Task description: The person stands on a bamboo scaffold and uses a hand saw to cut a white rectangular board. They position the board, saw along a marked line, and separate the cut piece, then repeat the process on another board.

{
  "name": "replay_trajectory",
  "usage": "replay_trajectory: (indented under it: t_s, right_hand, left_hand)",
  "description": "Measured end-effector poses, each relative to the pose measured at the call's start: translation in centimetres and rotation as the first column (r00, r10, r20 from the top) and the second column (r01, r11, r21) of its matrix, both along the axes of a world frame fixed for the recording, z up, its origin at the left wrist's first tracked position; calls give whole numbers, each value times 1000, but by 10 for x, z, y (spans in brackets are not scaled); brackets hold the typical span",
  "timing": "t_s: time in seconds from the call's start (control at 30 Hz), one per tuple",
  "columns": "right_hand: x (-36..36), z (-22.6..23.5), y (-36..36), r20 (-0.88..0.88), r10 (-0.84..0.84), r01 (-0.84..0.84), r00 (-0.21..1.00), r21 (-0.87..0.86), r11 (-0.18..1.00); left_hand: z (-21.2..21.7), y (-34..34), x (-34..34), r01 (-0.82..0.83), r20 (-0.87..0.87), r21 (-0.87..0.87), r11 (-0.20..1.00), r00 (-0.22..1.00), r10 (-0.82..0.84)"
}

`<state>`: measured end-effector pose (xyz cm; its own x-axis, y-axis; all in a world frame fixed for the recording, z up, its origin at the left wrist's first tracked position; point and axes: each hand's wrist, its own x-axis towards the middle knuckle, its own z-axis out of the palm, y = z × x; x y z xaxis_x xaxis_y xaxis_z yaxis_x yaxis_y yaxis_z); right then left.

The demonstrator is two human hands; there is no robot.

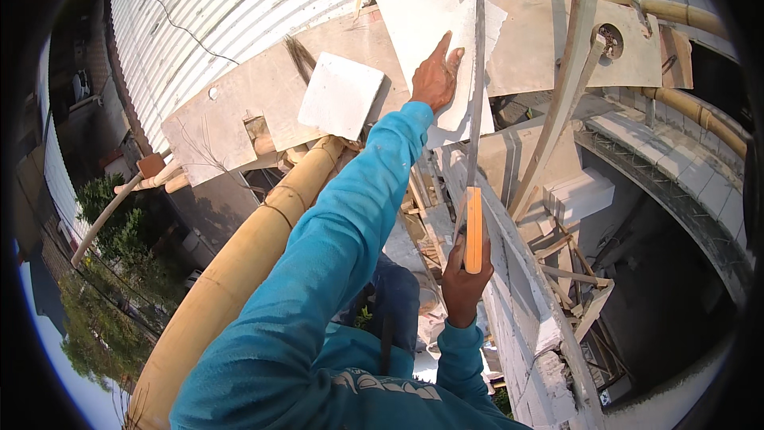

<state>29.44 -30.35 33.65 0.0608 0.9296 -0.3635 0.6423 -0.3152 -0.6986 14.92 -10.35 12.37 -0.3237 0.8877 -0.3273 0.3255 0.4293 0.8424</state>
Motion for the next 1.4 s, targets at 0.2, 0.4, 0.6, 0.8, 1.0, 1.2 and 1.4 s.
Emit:
replay_trajectory:
  t_s: [0.2, 0.4, 0.6, 0.8, 1.0, 1.2, 1.4]
  right_hand:
    - [-29, -42, 152, -66, 5, -4, 998, 23, 1000]
    - [9, 18, 32, -22, -17, 16, 1000, -39, 999]
    - [-7, -24, 153, -57, -103, 92, 993, -166, 982]
    - [-22, 19, 130, -38, -93, 80, 995, -255, 964]
    - [-14, 42, 108, 5, -11, 12, 1000, -129, 992]
    - [-14, -11, 195, -114, -114, 79, 987, -272, 959]
    - [-14, 88, 96, -21, -124, 111, 992, -303, 947]
  left_hand:
    - [19, 14, 0, 47, 27, -48, 998, 999, -45]
    - [5, 7, -3, -22, 13, -54, 998, 1000, 22]
    - [5, 3, 7, -23, 55, 30, 999, 998, 22]
    - [16, 17, -7, -31, 50, -54, 998, 998, 33]
    - [14, 6, 5, -64, 57, 1, 998, 996, 64]
    - [22, -9, 15, 60, 114, -143, 988, 993, -44]
    - [5, 5, -4, -86, 60, 50, 995, 995, 83]
